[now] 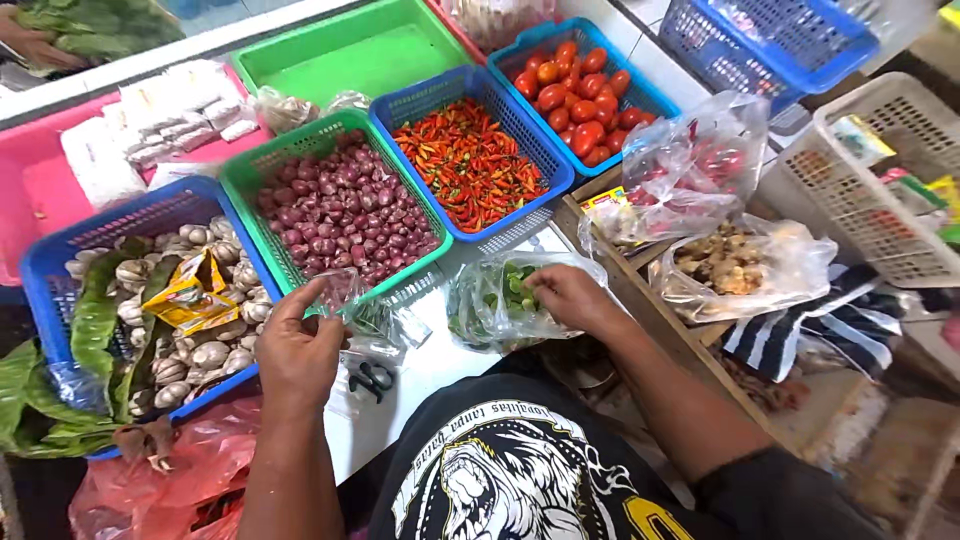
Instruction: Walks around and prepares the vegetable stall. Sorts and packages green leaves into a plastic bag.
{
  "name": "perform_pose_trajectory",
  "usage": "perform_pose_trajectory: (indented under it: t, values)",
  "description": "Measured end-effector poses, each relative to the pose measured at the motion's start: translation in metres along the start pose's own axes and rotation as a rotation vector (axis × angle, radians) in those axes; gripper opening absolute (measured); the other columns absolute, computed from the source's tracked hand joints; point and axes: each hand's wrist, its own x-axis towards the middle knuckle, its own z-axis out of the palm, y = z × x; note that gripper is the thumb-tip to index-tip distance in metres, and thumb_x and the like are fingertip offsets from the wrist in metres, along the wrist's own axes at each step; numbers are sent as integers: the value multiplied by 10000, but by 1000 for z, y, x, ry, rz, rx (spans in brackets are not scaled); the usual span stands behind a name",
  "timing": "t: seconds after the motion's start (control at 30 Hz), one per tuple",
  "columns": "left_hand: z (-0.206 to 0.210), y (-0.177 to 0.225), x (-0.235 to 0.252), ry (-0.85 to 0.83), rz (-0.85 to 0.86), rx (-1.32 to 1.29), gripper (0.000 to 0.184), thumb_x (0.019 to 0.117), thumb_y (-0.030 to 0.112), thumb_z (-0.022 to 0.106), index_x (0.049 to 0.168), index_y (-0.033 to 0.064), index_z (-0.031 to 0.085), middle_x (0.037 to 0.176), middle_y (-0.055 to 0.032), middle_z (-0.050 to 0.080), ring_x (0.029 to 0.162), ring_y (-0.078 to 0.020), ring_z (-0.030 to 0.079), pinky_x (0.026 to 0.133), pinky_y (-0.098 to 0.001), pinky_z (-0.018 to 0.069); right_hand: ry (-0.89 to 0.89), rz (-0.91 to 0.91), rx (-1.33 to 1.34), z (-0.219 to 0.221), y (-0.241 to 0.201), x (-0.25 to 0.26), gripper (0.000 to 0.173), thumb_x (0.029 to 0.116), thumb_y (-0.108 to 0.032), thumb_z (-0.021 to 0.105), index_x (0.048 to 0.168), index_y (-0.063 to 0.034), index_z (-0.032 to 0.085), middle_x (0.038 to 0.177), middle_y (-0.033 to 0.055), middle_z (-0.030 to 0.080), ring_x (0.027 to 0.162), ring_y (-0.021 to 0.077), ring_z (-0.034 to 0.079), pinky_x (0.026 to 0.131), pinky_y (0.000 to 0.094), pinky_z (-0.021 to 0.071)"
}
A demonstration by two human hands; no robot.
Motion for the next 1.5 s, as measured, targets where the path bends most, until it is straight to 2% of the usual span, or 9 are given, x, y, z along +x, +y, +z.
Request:
perform_pose_trajectory:
  t: [0.17, 0.23, 0.3, 0.6, 0.77, 0.9, 1.13, 1.33, 1.5]
  values:
    - [12, 6, 1, -21, 25, 31, 503, 904, 13, 612, 1392, 137, 618, 1326, -83, 637, 650, -159, 673, 577, -357, 610, 55, 189, -254, 37, 31, 41, 256, 991, -168, 609, 1200, -125, 750, 1240, 201, 657, 1116, 369, 668, 936, 576, 569]
    - [14, 6, 0, -27, 45, 46, 504, 901, 23, 608, 1390, 145, 621, 1303, -74, 645, 646, -155, 674, 578, -354, 614, -35, 185, -269, 48, 28, 42, 377, 994, -345, 646, 1244, -71, 715, 1254, 251, 644, 1149, 419, 645, 954, 613, 547]
    - [17, 7, -2, -33, 43, 48, 507, 901, 29, 608, 1391, 161, 625, 1288, -54, 658, 640, -150, 673, 579, -346, 614, -97, 216, -289, 53, 22, 40, 575, 904, -496, 723, 1273, -58, 682, 1241, 271, 635, 1137, 435, 640, 939, 624, 543]
    - [29, 6, -3, -61, 40, 58, 483, 900, 45, 601, 1367, 158, 638, 1264, -49, 656, 643, -158, 678, 578, -348, 621, -48, 243, -254, 36, 22, 41, 313, 1009, -231, 589, 1294, -201, 717, 1154, 146, 738, 1107, 358, 692, 954, 603, 537]
    - [36, 12, 0, -93, 55, 68, 499, 895, 39, 590, 1366, 194, 649, 1272, -24, 662, 637, -148, 674, 566, -343, 616, 78, 265, 103, 10, 27, 32, 275, 994, -185, 657, 1254, -121, 721, 1196, 118, 727, 1112, 291, 693, 1002, 551, 536]
    - [44, 12, 7, -146, 69, 92, 514, 891, 18, 588, 1381, 169, 634, 1296, -42, 653, 665, -158, 679, 593, -372, 620, 152, 126, 235, 1, 30, 21, 175, 981, -122, 653, 1128, -128, 747, 1063, 50, 748, 955, 184, 712, 888, 467, 587]
    - [57, 13, 17, -225, 141, 206, 474, 899, 41, 601, 1357, 154, 648, 1289, -61, 654, 712, -158, 676, 627, -396, 610, 122, -111, 460, -35, -17, 7, 208, 968, -13, 631, 1095, -113, 761, 1048, 14, 753, 907, 115, 707, 833, 348, 604]
    - [74, 22, 18, -276, 304, 358, 477, 901, 38, 600, 1371, 115, 638, 1358, -57, 628, 778, -140, 654, 663, -366, 581, -99, -328, 120, -18, -81, 51, 202, 962, -75, 642, 1049, -175, 795, 993, -16, 763, 902, 110, 715, 852, 406, 607]
    - [84, 24, 7, -299, 418, 452, 552, 875, 10, 644, 1422, 54, 582, 1459, -128, 563, 1081, -239, 688, 899, -438, 599, -220, -173, -165, 4, -123, 75, 170, 944, -152, 652, 1050, -171, 783, 990, 48, 747, 953, 231, 704, 855, 524, 570]
